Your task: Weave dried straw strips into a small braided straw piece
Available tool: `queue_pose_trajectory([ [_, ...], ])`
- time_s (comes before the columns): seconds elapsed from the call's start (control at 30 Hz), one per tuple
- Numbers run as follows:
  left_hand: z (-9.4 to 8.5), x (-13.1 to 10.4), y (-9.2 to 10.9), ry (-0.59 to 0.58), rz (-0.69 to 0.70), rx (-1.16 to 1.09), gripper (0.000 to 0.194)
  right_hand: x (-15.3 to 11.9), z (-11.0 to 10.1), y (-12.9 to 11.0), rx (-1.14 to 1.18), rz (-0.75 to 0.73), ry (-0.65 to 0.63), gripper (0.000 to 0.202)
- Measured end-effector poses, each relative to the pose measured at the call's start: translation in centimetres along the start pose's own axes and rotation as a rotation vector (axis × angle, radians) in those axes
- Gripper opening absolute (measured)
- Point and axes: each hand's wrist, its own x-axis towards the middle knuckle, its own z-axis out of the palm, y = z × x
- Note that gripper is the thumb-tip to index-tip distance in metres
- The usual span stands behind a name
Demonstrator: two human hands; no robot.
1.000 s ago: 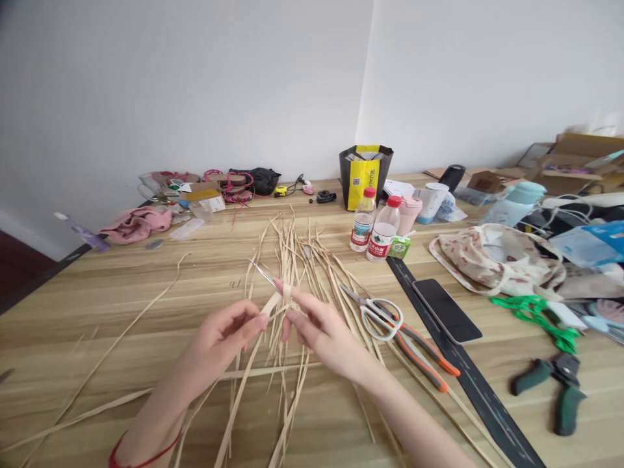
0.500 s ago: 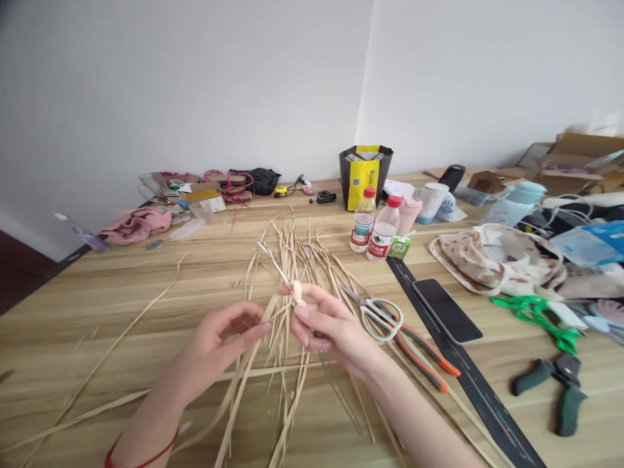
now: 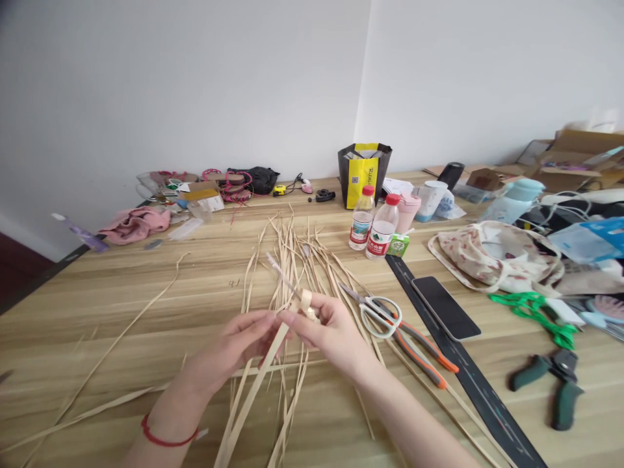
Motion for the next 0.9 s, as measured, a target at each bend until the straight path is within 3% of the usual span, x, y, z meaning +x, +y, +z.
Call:
queue_pose_trajectory([
  [0.2,-0.5,0.1,-0.7,-0.143,-0.049,-0.123,0.028,-0.2,-0.1,-0.2,0.073,0.003,-0.033,0.031],
  [0.4,-0.2,0.3,-0.8,-0.143,-0.044,-0.152,0.033,-0.2,-0.3,-0.2,0.07,0.004,-0.024,0.033],
  [0.6,0.0,0.2,-0.6,-0.197,-0.051,-0.124,0.037,0.0,-0.6,-0.1,0.172,-0.026,-0.149,0.025],
  [0.7,0.3,-0.3,-0.1,-0.063,0.012,0.049,0.03,0.2,-0.8,0.0,0.2,-0.041,-0.185,0.025],
  [0.83,1.5,-1.5,0.6,0.256,0.23,0.489,0.024,0.3,-1.0,0.1,0.157,-0.06,-0.194,0.029],
  [0.9,2.1,-1.9,0.7,0.352,0.335,0.665,0.024,0.2,-1.1,0.2,0.145,-0.069,-0.19,0.03],
])
